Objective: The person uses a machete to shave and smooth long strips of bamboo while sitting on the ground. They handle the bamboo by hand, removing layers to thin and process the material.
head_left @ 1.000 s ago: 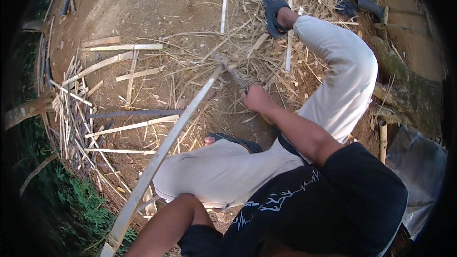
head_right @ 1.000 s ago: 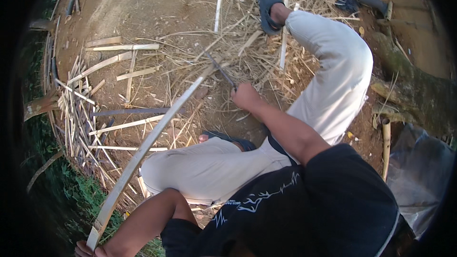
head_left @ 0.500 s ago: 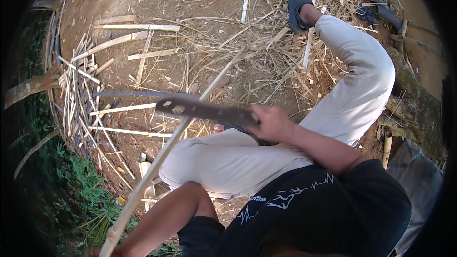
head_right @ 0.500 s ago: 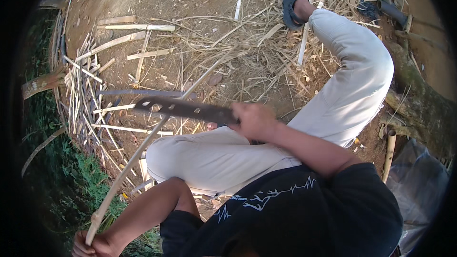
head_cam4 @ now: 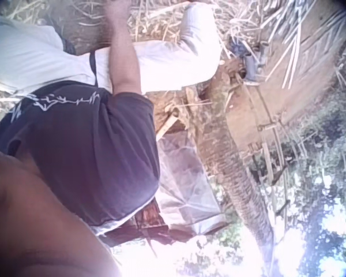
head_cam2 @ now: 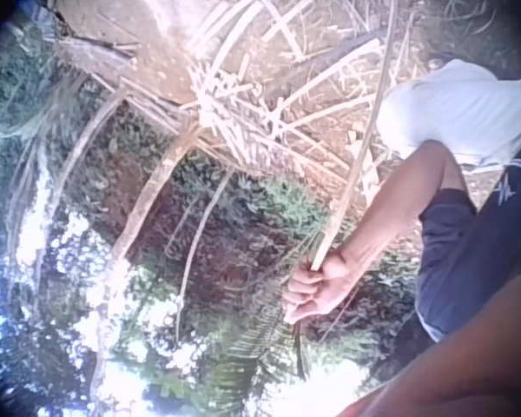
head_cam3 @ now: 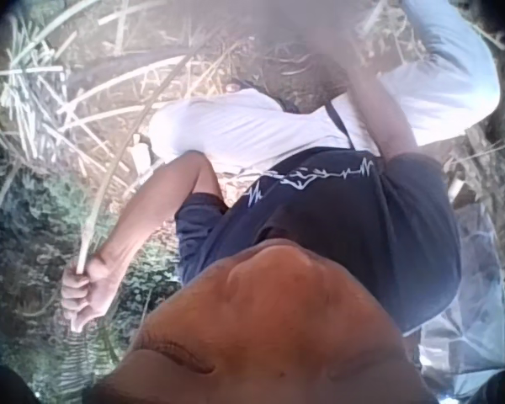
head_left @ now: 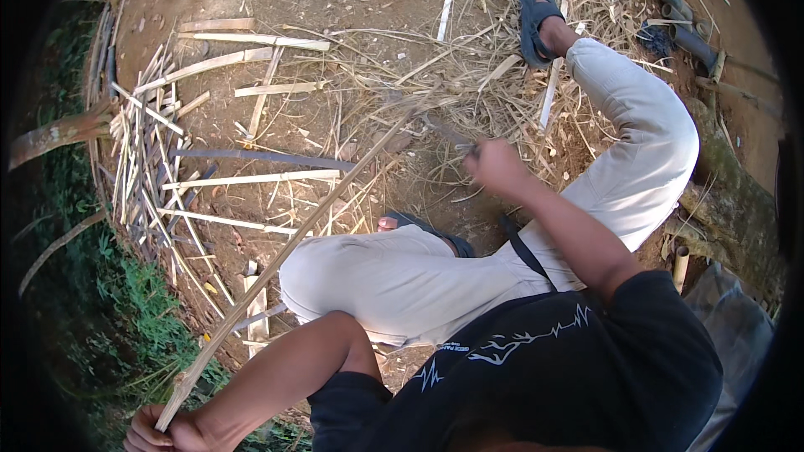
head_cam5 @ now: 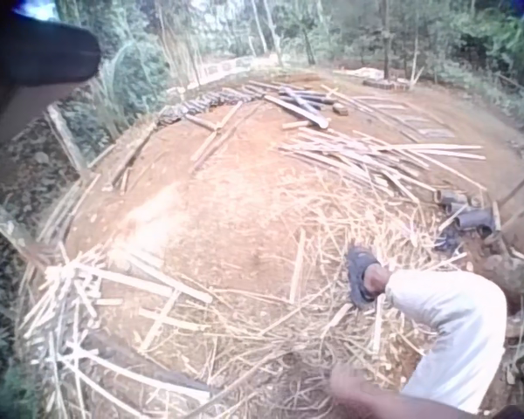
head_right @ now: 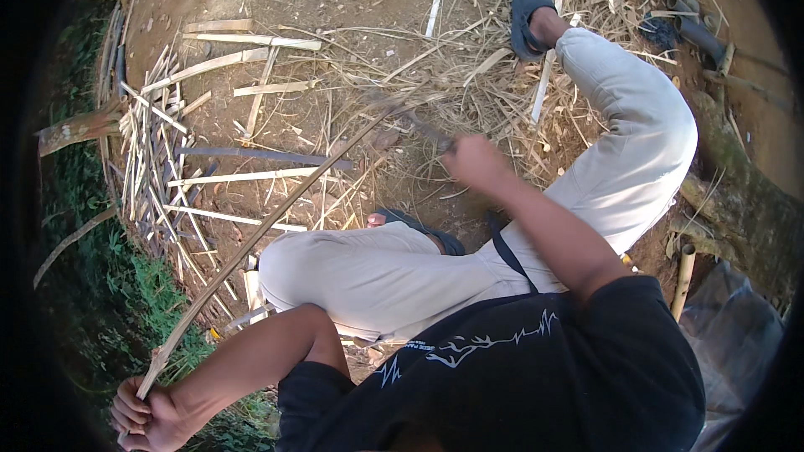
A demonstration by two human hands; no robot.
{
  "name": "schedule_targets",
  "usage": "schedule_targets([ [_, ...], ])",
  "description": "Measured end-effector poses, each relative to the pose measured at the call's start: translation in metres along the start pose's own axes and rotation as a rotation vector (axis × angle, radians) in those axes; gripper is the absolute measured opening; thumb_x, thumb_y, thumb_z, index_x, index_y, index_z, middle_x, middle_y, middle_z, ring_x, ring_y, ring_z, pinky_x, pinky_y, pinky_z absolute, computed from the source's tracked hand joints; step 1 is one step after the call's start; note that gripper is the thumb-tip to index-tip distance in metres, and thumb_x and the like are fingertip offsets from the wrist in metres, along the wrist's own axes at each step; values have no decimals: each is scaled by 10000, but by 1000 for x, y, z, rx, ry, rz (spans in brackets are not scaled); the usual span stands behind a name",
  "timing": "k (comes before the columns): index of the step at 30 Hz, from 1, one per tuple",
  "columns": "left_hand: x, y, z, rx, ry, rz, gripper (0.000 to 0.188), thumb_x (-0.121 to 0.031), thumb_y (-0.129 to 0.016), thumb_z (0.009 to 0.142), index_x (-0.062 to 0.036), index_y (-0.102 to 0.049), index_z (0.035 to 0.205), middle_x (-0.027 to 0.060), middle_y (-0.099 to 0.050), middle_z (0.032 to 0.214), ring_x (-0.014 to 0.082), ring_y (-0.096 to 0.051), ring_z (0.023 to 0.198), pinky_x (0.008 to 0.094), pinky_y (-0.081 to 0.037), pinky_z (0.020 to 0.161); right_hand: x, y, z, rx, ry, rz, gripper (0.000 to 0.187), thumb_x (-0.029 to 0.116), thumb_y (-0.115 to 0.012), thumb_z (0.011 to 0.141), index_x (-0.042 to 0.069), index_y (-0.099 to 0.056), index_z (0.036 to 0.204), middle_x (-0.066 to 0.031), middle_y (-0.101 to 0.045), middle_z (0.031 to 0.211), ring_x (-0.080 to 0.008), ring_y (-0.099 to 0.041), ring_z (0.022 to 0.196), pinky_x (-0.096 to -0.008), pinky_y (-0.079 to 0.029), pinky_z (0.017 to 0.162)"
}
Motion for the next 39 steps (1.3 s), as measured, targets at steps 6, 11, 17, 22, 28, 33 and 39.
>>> schedule_targets([
  [6,2,5,10,-51,36,104,338,-408,-548,969,-132,-511,778,-62,-324,555,84,-306,452,222,-291,423,-65,-10,44,-35,-106,-143,306,250,-629,833,-54,-653,860,-256,-661,764,-412,-669,746,-473,-542,712],
  [11,8,4,7,42,181,-62,325,-389,-541,972,-129,-480,787,-40,-343,638,113,-315,531,255,-316,508,43,-4,-17,-8,116,68,294,238,-646,815,-47,-615,878,-253,-660,759,-428,-662,734,-499,-538,695],
  [17,4,-6,-1,-10,-44,319,383,-407,-486,988,-156,-376,720,-52,-261,611,78,-226,446,220,-227,392,115,12,-64,-41,549,144,290,257,-669,808,12,-567,925,-200,-659,720,-389,-665,657,-465,-532,614],
  [22,7,2,2,-44,-67,343,396,-416,-458,996,-166,-364,703,-62,-220,579,67,-185,409,207,-194,349,-6,-1,15,94,-100,17,352,258,-660,828,-34,-629,1020,-258,-674,828,-397,-674,773,-469,-538,701],
  [28,9,-2,5,-100,-43,340,418,-424,-444,992,-165,-361,675,-63,-212,560,74,-189,401,222,-201,354,42,1,-31,21,135,110,344,231,-679,808,-26,-632,1032,-251,-672,820,-411,-669,755,-470,-538,702],
  [33,7,1,-2,-145,-81,424,403,-397,-462,964,-163,-357,653,-60,-209,547,81,-198,398,230,-196,360,90,6,-45,57,352,110,313,225,-675,795,-22,-631,982,-251,-667,796,-403,-666,718,-470,-534,683],
  [39,16,2,5,-278,-53,298,329,-357,-454,890,-150,-384,644,-42,-284,540,96,-257,381,251,-246,356,-46,-14,28,98,-220,-85,334,268,-619,834,-57,-660,900,-274,-666,824,-416,-674,796,-471,-543,739],
])
Point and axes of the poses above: each hand's wrist, its own z-axis towards the middle knuckle, its own y-axis out of the back of the hand, x = y × z, the point moved 4 cm from there along z, towards the middle knuckle
